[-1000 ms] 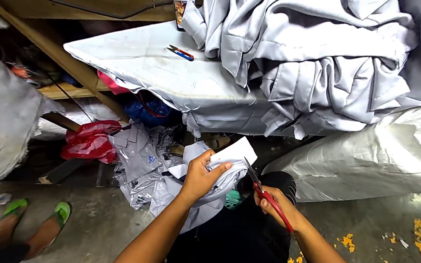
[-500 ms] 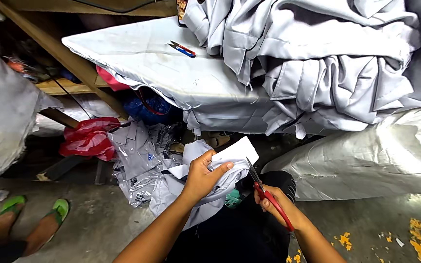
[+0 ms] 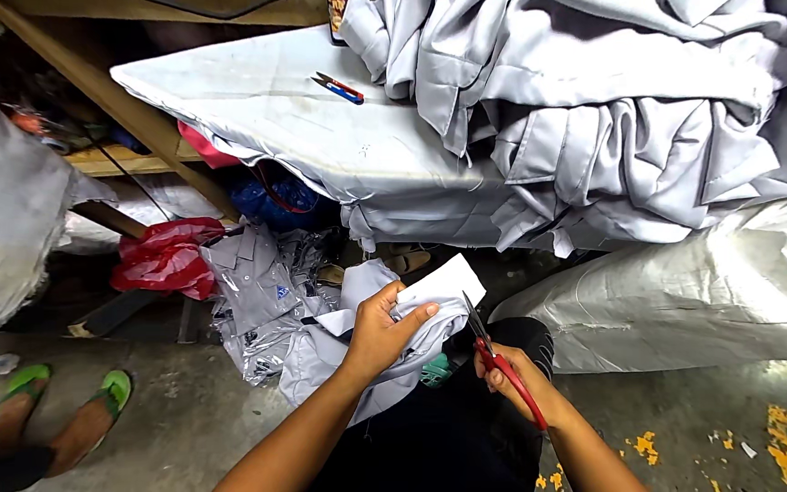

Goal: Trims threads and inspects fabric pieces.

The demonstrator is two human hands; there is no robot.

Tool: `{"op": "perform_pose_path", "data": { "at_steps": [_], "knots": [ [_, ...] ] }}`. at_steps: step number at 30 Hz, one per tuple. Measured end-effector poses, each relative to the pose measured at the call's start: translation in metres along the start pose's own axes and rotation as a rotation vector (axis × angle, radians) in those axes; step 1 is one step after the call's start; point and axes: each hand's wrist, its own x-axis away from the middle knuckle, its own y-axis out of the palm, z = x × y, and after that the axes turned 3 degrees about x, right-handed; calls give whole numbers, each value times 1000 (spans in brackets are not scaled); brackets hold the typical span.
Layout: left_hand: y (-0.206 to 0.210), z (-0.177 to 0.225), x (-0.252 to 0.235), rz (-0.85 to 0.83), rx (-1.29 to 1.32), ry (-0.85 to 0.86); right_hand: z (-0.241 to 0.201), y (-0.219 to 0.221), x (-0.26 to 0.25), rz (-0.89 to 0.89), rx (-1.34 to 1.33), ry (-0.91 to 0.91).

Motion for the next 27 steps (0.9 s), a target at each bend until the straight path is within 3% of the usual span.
{"op": "perform_pose_path", "data": {
  "at_steps": [13,27],
  "knots": [
    [8,-1,6,3,40,-25,6,6,0,128,27,-4],
    [-12,6,-6,-242,-98,-114,10,-17,18,-23,8,40]
  ]
}}
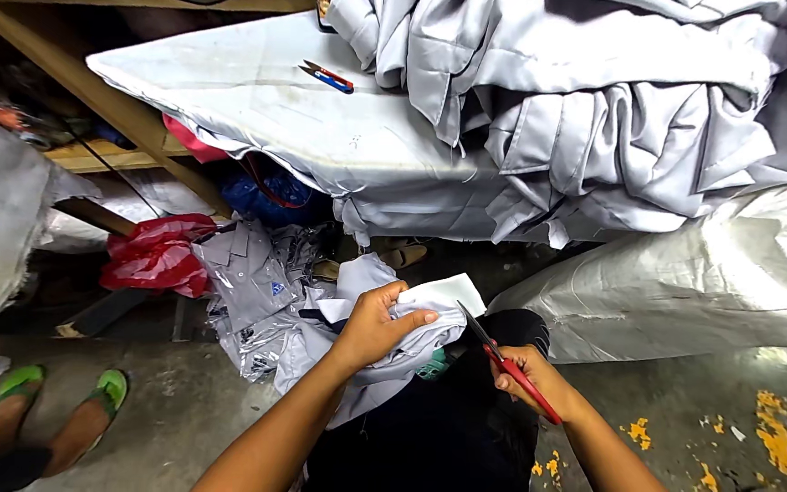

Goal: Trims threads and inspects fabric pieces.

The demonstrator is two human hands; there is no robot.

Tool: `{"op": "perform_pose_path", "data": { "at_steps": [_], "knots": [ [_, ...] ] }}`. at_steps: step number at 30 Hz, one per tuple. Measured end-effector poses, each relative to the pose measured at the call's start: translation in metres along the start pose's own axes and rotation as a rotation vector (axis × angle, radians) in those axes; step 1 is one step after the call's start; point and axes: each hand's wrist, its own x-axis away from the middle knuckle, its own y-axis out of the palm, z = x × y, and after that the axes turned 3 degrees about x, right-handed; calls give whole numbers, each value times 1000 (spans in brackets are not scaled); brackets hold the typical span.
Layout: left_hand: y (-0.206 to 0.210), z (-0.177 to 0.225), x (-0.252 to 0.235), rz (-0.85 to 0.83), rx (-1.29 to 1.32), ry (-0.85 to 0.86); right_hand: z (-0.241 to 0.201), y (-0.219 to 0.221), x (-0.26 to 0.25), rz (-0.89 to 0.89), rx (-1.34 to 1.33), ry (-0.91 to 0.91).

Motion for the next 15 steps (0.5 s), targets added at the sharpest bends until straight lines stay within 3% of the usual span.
{"op": "perform_pose_path", "data": {
  "at_steps": [7,15],
  "knots": [
    [-5,0,-4,-67,-135,16,0,-3,10,0,11,79],
    [-11,0,-11,-253,-241,26,1,-6,8,-115,69,0]
  ]
}}
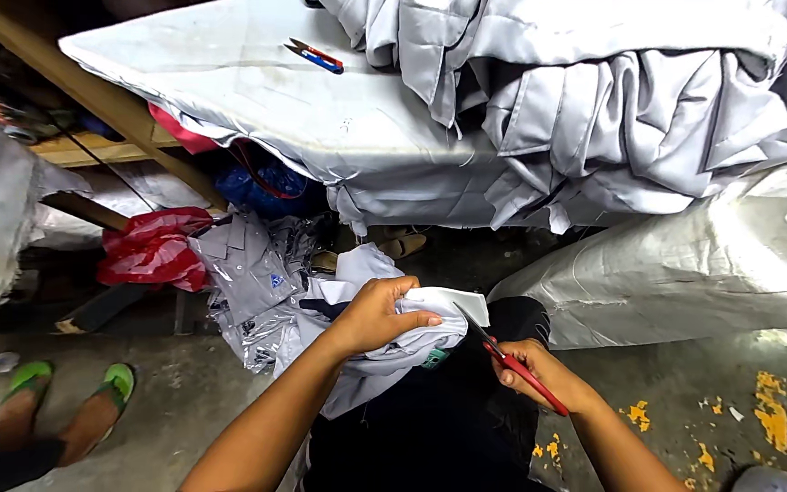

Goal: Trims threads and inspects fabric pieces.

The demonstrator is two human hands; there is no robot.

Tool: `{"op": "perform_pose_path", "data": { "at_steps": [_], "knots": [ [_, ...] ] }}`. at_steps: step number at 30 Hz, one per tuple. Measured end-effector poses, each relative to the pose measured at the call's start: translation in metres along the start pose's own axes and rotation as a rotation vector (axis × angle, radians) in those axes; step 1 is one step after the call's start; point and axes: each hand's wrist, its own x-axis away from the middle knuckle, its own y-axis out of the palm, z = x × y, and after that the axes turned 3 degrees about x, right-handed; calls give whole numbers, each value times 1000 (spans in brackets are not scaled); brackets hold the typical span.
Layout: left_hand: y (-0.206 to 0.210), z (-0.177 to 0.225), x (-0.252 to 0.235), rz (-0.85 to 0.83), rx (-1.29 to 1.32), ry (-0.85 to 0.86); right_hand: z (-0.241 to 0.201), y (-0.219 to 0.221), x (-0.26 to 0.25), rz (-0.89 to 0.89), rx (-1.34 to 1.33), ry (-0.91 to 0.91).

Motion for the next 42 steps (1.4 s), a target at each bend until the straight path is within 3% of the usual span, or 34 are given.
{"op": "perform_pose_path", "data": {
  "at_steps": [6,12,17,24,31,37,42],
  "knots": [
    [-3,-5,-3,-23,-52,14,5,8,0,26,-87,52],
    [-1,-5,-8,-198,-64,20,1,10,-6,-79,-86,13],
    [-3,-8,-10,-175,-76,20,-3,13,-7,-21,-212,177],
    [-2,-10,-10,-222,-43,38,-9,13,-15,-10,-231,146],
    [12,-9,-14,-284,-203,63,-31,21,-46,271,-239,46],
    [16,-20,-5,-84,-224,57,-29,37,-72,488,-185,-139],
    [18,-21,7,-86,-46,-35,-23,52,-79,639,-205,-242]
  ]
}}
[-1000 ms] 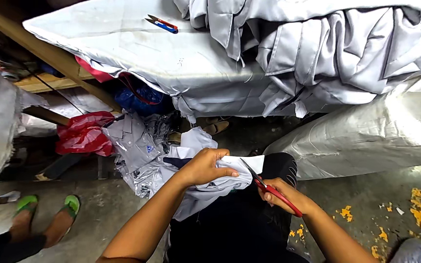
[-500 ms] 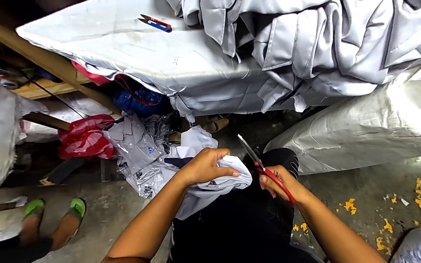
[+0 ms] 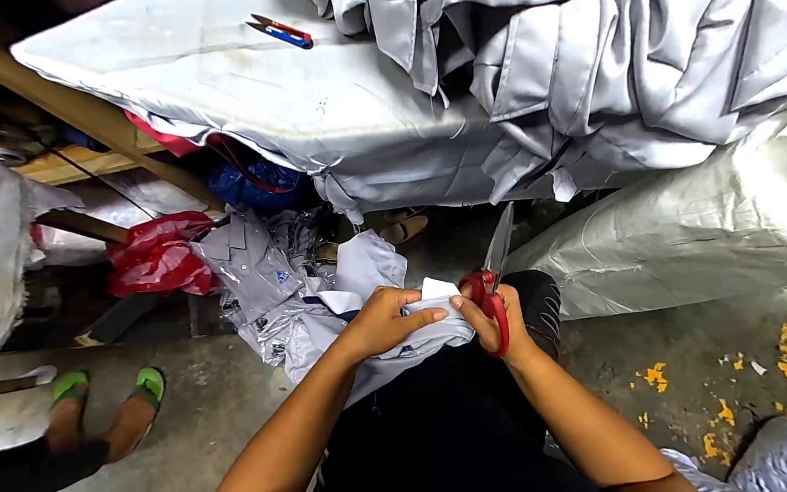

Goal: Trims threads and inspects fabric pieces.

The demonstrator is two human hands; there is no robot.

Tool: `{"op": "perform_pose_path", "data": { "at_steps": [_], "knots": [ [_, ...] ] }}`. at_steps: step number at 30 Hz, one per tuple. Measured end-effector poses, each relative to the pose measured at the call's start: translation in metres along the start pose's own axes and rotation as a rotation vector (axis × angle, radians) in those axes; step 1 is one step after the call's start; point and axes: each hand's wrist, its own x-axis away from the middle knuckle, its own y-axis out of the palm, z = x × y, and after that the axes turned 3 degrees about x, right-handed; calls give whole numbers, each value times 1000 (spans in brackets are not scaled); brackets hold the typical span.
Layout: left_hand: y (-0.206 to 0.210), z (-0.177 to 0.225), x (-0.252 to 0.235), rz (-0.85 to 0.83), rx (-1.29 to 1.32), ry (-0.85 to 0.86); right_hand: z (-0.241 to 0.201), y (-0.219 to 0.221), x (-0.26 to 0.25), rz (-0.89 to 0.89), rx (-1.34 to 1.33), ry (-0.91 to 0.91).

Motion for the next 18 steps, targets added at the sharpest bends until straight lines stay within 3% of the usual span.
{"op": "perform_pose_path", "data": {
  "at_steps": [3,9,12,18],
  "knots": [
    [2,0,4,69,15,46,-6,-12,-2,-94,1,106],
    [-3,-2,4,220,-113,61,-16,-75,16,-553,284,360],
    [-4,-1,2,262,-151,57,-18,-90,32,-635,328,451],
    [-1,-1,-1,261,-171,57,-16,-90,38,-662,291,467]
  ]
}}
